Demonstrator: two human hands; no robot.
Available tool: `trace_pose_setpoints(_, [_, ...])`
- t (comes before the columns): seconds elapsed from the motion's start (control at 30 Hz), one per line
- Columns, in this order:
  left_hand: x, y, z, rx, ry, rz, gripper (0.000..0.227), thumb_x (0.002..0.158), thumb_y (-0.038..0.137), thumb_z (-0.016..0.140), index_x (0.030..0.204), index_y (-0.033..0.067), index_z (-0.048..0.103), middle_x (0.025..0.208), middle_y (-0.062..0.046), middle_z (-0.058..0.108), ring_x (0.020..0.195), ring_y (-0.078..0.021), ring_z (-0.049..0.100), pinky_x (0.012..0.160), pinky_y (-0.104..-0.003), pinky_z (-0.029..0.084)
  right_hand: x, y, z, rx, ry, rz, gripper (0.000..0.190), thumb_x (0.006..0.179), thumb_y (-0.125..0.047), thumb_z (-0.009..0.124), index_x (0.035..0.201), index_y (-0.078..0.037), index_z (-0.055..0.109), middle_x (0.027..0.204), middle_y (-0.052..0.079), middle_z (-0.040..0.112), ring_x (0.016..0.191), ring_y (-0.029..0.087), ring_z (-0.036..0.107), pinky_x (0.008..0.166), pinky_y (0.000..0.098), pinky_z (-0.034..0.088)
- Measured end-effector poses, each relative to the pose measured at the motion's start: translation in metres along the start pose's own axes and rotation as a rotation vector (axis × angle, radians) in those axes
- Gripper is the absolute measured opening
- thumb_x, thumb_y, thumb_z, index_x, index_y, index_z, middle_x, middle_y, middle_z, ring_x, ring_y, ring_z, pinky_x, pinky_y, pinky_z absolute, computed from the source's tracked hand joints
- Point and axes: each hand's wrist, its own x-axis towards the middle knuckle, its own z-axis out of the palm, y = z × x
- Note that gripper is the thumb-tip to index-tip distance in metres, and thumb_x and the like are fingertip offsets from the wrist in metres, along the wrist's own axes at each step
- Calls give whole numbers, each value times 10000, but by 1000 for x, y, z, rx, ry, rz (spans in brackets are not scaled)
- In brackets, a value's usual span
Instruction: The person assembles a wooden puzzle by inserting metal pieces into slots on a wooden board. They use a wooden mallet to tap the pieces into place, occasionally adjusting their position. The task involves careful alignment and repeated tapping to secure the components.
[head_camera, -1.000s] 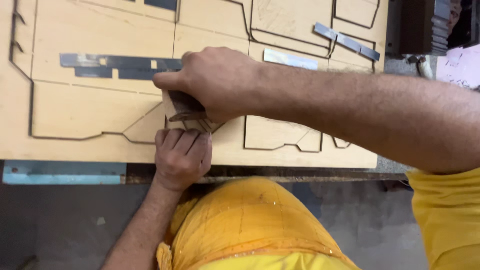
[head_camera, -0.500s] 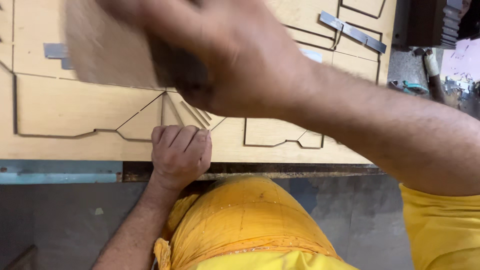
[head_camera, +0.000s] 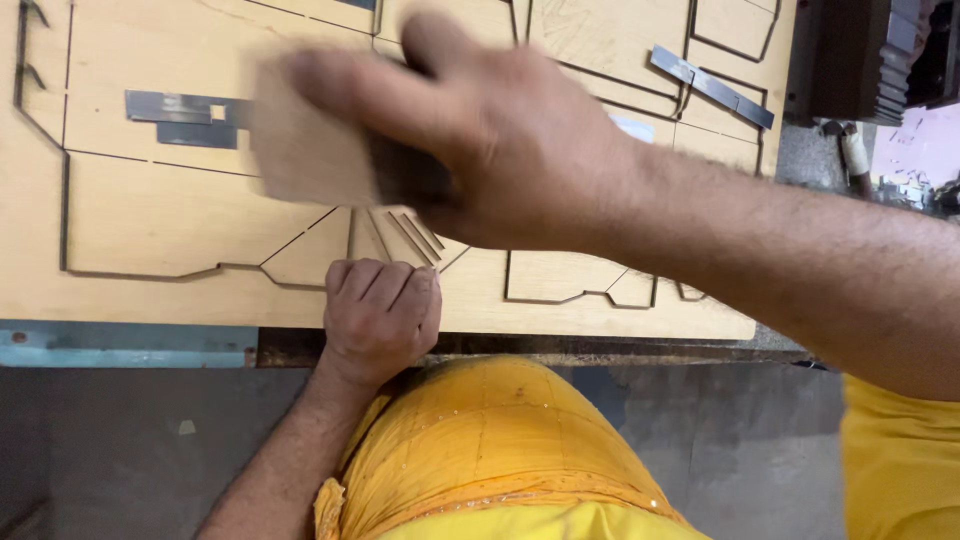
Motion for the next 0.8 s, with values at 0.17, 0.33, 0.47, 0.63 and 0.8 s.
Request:
trace_pose_setpoints(0.17, [2,0,-3,-44,-1,-23,82,855,65,758,894,73,687,801,-48,594,752,-238,540,735,-410,410,15,-4,14,-71,-565,253,800,736,-149,843,1414,-287,441,1050,207,599,739,418,722,576,509,607])
trace_pose_setpoints(0.33, [-3,0,1,-20,-37,-16,87,856,53,753,860,89,674,761,-33,559,755,-237,553,748,-411,427,14,0,-4,-65,-182,74,820,810,-175,861,1493,-234,411,1141,237,591,801,419,727,623,478,619])
trace_pose_setpoints(0.47, [-3,-2,1,-34,-40,-21,75,861,73,756,879,75,683,785,-40,576,770,-243,558,753,-416,424,3,-2,-6,-28,-96,114,784,843,-173,880,1474,-239,420,1109,204,598,815,405,722,643,491,610])
trace_pose_setpoints(0.63, [3,1,-8,-39,-62,-19,62,847,85,761,862,63,704,762,-61,588,725,-258,544,711,-429,412,14,1,18,-83,-624,266,812,736,-126,846,1418,-286,435,1114,206,576,806,405,715,609,489,602])
trace_pose_setpoints(0.8, [8,-1,-6,-28,-89,-1,61,842,91,768,878,57,732,733,-55,580,701,-252,537,691,-422,405,1,8,9,14,-433,376,850,725,-101,847,1461,-282,463,1130,215,602,811,424,704,665,505,590])
